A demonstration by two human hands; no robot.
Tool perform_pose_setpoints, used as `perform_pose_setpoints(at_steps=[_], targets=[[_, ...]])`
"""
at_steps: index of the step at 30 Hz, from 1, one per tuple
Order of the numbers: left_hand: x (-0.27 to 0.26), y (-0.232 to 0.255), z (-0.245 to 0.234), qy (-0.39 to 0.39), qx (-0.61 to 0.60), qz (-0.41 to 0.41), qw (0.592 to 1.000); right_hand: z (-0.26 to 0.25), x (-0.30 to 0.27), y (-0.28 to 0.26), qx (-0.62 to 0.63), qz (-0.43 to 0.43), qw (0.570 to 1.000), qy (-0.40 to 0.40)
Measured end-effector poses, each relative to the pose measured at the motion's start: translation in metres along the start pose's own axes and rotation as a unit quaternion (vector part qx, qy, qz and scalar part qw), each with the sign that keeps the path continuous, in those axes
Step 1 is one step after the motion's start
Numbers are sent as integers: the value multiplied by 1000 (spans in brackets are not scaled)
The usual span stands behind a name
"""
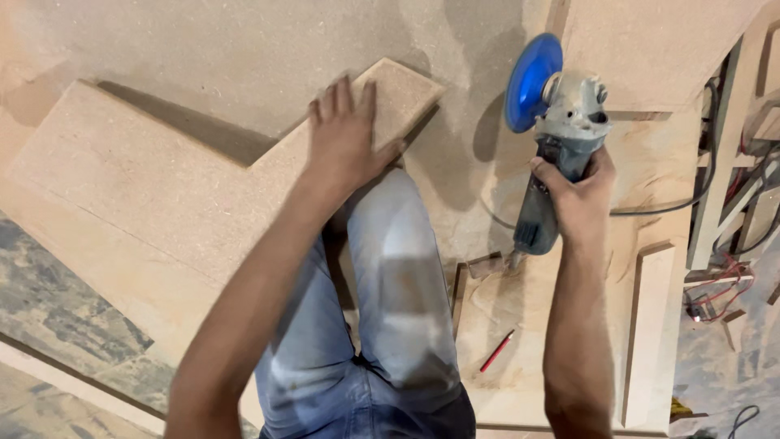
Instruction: The person uses an angle grinder with a sanding disc to smooth the edges and surfaces of an L-shaped piece of wood. They hold the wood with one hand and the tool with the other, turning the piece over to reach different sides while kneeling on the floor.
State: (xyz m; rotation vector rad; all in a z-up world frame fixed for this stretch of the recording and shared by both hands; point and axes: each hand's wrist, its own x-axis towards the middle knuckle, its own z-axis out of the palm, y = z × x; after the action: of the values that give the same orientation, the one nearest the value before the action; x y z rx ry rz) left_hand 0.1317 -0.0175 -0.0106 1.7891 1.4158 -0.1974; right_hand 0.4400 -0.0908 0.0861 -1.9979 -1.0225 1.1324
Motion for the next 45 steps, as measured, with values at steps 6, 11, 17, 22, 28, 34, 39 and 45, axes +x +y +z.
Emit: perform_pose_setpoints(at_steps=[6,11,17,22,28,34,39,45], targets=[[43,57,32,90,52,-151,983,7,-19,11,7,29,999,20],[49,64,35,145,2,-185,972,9,-29,19,13,37,999,21],[55,53,38,124,-48,-168,977,9,-35,23,5,48,999,19],[34,29,29,55,-17,-82,995,5,-38,35,25,56,998,15],[-75,6,0,53,20,-85,995,-3,-35,40,121,71,990,3],[-145,-21,9,99,251,-45,962,-13,-31,35,223,55,972,-39],[-149,-33,-7,80,308,-3,948,-17,-37,21,285,-31,958,-26],[-211,-7,-57,76,191,21,978,-48,-67,-18,311,-53,948,33]])
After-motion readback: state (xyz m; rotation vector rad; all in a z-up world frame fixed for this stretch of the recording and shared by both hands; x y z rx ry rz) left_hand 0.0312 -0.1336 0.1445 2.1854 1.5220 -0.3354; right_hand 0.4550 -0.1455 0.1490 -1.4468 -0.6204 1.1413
